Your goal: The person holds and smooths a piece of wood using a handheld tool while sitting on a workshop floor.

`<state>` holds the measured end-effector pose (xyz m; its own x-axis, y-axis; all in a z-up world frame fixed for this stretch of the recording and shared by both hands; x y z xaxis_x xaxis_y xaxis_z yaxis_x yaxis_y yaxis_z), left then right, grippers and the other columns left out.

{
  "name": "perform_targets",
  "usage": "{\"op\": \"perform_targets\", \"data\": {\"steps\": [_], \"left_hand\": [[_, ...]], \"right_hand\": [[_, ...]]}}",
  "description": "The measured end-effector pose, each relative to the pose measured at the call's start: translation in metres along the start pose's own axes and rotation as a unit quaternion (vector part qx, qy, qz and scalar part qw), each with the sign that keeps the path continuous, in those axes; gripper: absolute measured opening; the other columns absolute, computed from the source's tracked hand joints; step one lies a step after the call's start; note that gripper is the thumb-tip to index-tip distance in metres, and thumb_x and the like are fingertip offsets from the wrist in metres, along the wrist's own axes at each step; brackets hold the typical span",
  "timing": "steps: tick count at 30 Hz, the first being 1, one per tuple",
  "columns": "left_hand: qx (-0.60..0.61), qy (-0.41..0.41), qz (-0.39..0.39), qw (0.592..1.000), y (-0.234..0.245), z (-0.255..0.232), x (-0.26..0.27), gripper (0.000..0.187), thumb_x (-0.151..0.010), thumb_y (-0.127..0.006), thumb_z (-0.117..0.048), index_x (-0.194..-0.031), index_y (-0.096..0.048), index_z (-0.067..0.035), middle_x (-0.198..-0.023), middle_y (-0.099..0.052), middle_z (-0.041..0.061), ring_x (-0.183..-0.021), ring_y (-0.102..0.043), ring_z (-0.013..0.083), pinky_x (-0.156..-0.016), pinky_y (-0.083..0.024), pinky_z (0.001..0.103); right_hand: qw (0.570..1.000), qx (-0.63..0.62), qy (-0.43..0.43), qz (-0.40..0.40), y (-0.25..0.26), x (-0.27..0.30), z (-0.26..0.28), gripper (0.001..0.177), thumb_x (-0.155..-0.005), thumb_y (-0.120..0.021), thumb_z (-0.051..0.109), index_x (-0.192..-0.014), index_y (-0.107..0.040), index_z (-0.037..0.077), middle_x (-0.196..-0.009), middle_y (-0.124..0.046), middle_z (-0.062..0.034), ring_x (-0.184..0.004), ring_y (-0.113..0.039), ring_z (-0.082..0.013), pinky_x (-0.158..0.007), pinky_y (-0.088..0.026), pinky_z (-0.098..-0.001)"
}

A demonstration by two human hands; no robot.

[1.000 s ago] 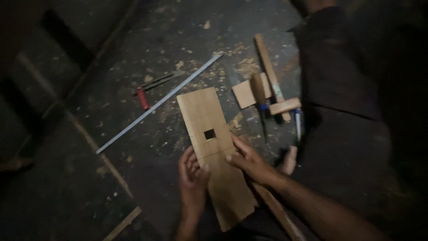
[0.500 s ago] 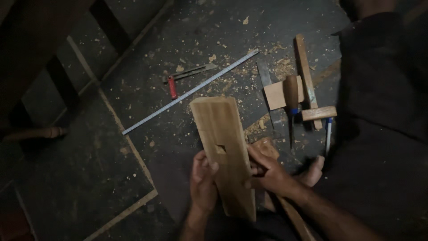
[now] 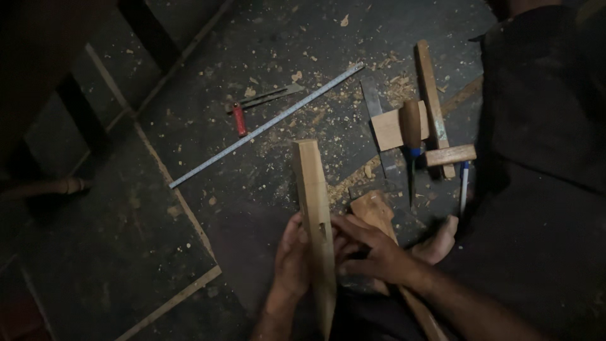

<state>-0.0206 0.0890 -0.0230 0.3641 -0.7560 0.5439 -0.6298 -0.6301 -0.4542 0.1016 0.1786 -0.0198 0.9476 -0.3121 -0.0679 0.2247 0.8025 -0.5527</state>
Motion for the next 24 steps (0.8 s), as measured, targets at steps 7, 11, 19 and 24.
{"op": "perform_targets", "data": {"steps": [7,11,19,24], "left_hand": [[0.014,0.039,-0.019,0.999,-0.007,0.001,0.002,0.057,-0.101,-0.06,-0.036,-0.142,-0.045,0.001,-0.121,-0.066,0.02,-0.115,-0.067,0.0294,-0.105,-0.056,0.048],[0.001,0.08,-0.084,0.993,0.004,0.01,0.0,0.054,-0.098,-0.057,-0.034,-0.142,-0.048,-0.003,-0.126,-0.065,0.016,-0.12,-0.066,0.0274,-0.105,-0.054,0.048],[-0.033,0.074,-0.111,0.991,0.009,0.011,0.0,0.059,-0.096,-0.06,-0.039,-0.141,-0.048,-0.003,-0.121,-0.066,0.018,-0.12,-0.066,0.0288,-0.104,-0.055,0.048],[0.011,0.088,-0.124,0.988,0.017,0.017,0.0,0.054,-0.095,-0.061,-0.037,-0.137,-0.048,-0.006,-0.116,-0.068,0.015,-0.113,-0.066,0.0294,-0.102,-0.055,0.048]], "right_hand": [[0.999,0.011,-0.04,-0.033,0.002,-0.004,-0.003,0.094,-0.085,-0.074,-0.015,-0.164,-0.028,0.004,-0.125,-0.05,-0.0123,-0.106,-0.065,-0.0183,-0.087,-0.061,-0.0289],[0.996,0.026,-0.072,-0.047,0.006,-0.006,-0.007,0.091,-0.084,-0.073,-0.012,-0.161,-0.029,0.005,-0.127,-0.054,-0.0101,-0.107,-0.069,-0.017,-0.09,-0.064,-0.0291],[0.995,0.031,-0.073,-0.054,0.008,-0.007,-0.01,0.084,-0.087,-0.074,-0.008,-0.159,-0.034,0.006,-0.13,-0.056,-0.0095,-0.11,-0.068,-0.0162,-0.096,-0.063,-0.03],[0.995,0.036,-0.081,-0.042,0.007,-0.007,-0.014,0.085,-0.087,-0.073,-0.007,-0.16,-0.033,0.007,-0.129,-0.056,-0.0096,-0.109,-0.069,-0.0163,-0.093,-0.062,-0.0295]]}}
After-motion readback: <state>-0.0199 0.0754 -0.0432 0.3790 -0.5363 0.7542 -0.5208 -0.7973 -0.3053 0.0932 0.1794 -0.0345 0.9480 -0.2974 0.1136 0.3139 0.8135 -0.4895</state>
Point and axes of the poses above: each hand's wrist, its own x-axis away from the middle knuckle, its own y-axis out of the back of the hand, z = x × y, the point moved 8 cm from there along -x, towards the middle knuckle
